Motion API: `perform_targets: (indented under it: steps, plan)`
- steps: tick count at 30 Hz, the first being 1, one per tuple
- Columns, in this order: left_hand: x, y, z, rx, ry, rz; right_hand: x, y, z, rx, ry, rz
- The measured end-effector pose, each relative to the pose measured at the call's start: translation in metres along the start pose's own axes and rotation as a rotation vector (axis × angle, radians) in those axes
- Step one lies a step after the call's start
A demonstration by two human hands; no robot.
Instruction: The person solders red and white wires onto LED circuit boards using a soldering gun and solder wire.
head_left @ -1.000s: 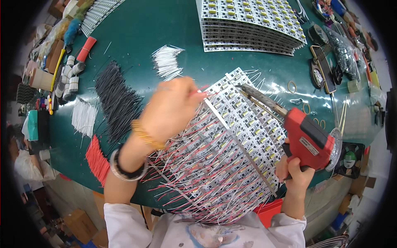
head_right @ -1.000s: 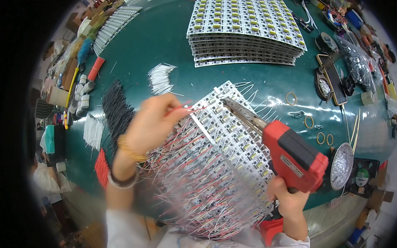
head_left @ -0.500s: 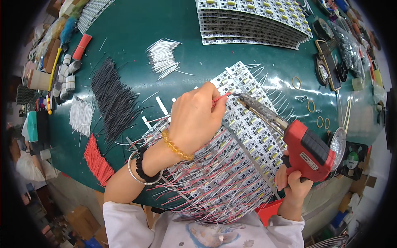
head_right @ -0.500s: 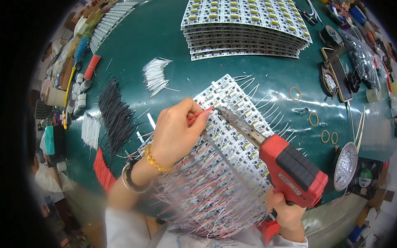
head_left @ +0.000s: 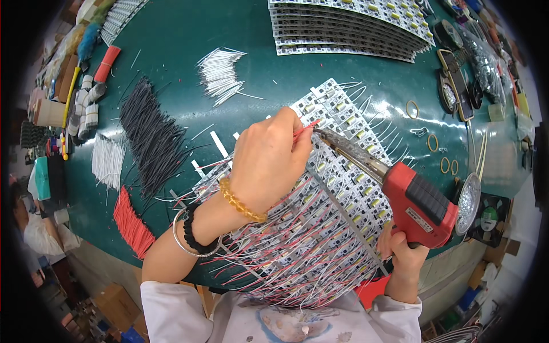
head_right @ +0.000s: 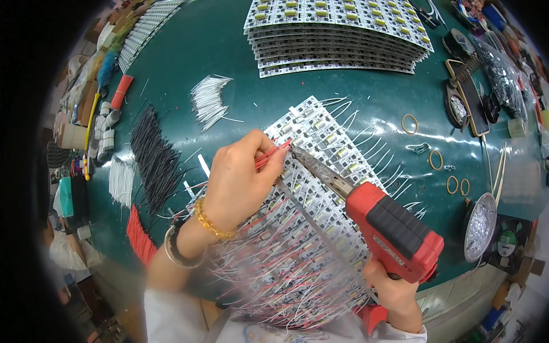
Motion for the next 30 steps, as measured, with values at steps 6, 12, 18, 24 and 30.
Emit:
perform_targets:
  steps: [6, 12, 18, 24, 30]
  plan:
    - [0.0, -0.006, 0.003, -0.06, 0.05, 0.085, 0.002, 0.003, 0.001, -0.017, -0.169, 0.043]
    - [0.001, -0.006, 0.002, -0.072, 0.044, 0.09, -0.004, 0.007, -0.006, 0.002, -0.16, 0.026]
    - [0.0, -0.004, 0.002, -0.032, 0.003, 0.037, 0.003, 0.0, -0.001, -0.028, -0.053, 0.021]
    - [0.0, -0.002, -0.002, 0.011, 0.003, 0.002, -0.003, 0.009, -0.005, 0.009, -0.152, 0.025]
    - [0.001, -0.001, -0.003, 0.0, -0.011, 0.009, -0.012, 0.014, 0.006, -0.06, -0.233, -0.076]
Point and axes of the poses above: each hand's wrist, its own y-axis away from the middle knuckle, its own x-axis out of the palm, z = x × y, the point moved 9 cm from there along -y, towards the middle knuckle, and after that the axes turned 11 degrees about -x, right-handed, at the moved point
